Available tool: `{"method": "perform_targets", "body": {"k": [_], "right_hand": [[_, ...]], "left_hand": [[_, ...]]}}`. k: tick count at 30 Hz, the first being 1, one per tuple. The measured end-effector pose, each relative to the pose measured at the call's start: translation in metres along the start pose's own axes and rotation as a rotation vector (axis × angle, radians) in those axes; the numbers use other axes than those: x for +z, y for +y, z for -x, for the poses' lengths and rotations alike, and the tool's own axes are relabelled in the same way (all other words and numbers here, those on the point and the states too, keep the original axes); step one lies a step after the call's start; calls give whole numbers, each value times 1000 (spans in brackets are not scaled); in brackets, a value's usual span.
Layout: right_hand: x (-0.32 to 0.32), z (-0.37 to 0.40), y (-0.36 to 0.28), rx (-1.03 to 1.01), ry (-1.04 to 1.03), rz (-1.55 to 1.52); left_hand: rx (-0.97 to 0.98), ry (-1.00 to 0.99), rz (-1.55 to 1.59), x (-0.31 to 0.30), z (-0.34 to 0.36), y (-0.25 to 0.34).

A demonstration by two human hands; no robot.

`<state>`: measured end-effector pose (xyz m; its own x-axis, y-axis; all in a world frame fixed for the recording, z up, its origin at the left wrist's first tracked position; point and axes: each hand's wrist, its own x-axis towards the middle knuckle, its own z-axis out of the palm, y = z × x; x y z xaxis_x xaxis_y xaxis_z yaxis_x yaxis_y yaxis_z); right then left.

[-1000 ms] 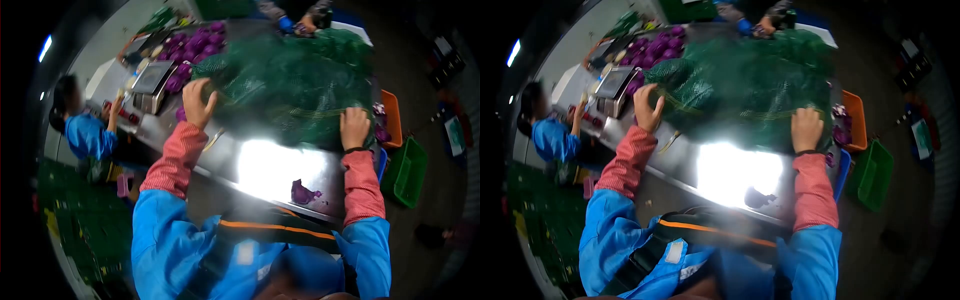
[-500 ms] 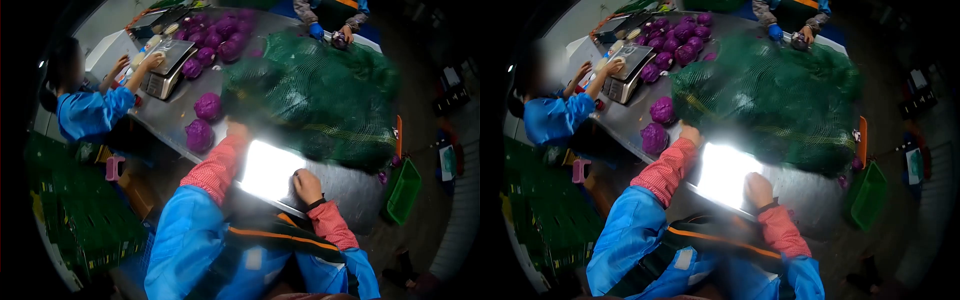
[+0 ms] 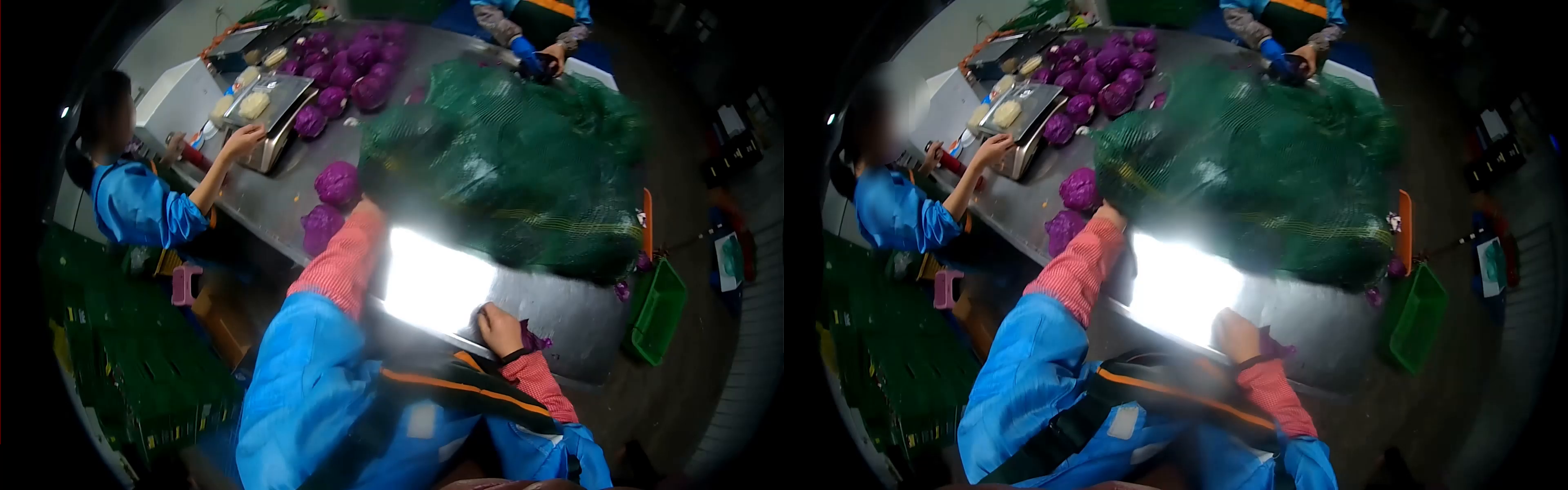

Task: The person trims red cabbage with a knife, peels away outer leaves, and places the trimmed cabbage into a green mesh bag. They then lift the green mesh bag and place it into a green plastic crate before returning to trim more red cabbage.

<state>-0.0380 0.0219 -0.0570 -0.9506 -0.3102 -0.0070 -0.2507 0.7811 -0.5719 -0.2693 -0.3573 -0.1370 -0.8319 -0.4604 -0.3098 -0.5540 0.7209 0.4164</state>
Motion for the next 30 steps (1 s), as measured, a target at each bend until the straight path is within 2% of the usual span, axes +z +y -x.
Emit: {"method": "perform_targets", "body": {"k": [1,2,4,6,7,8,10,11,12,13,14,15,16,18,19,21,22,23,25,26,27,28,29,30], "right_hand": [[0,-2,2,-20,-13,15],[0,-3,6,-40,8,10],[-6,-5,9,-49,32,-18],[-13,-8,12,-36,68,-105],[-17,-8,14,-24,83,-151],[-18,-9,23,-70,67,-222],[-2,-19,41,-286,122,-283],[-11,-22,36,-261,-3,-438],[-20,-25,31,-217,-126,-595],[-29,-27,26,-155,-239,-738],[-60,-31,2,-12,-398,-1038],[-85,-31,-22,137,-561,-1334],[-101,-27,-43,291,-498,-1397],[-106,-22,-40,261,-429,-1582],[-110,-19,-36,240,-380,-1676],[-110,-6,-16,320,-286,-1635],[-108,2,-7,287,-270,-1634],[-113,12,-9,285,-159,-1629],[-112,30,-3,305,3,-1576],[-105,40,6,342,51,-1538],[-119,53,-2,473,58,-1512],[-111,61,8,476,42,-1574],[-71,60,28,384,98,-1705],[-73,72,29,265,137,-1482]], "left_hand": [[105,20,-11,-22,34,14],[159,80,23,-1,23,-11],[136,122,112,-35,81,8],[312,217,24,-26,96,-20],[385,229,45,-42,132,-12],[460,241,68,-70,179,4],[699,264,318,-100,246,35],[824,208,367,-109,269,49],[944,144,267,-112,283,56],[1083,197,170,-116,301,72],[1287,289,127,-111,310,88],[1354,222,128,-111,329,106],[1449,144,67,-110,344,124],[1335,-163,295,-95,365,148],[1601,21,211,-87,363,157],[1579,-16,83,-85,376,163],[1573,-112,101,-82,373,160],[1530,-194,199,-80,367,155],[1562,-51,259,-99,363,164],[1642,53,323,-110,368,179],[1693,-21,363,-129,377,197],[1767,-77,328,-146,390,220],[1880,-112,270,-159,403,239],[2025,-152,172,-173,416,258]]}}
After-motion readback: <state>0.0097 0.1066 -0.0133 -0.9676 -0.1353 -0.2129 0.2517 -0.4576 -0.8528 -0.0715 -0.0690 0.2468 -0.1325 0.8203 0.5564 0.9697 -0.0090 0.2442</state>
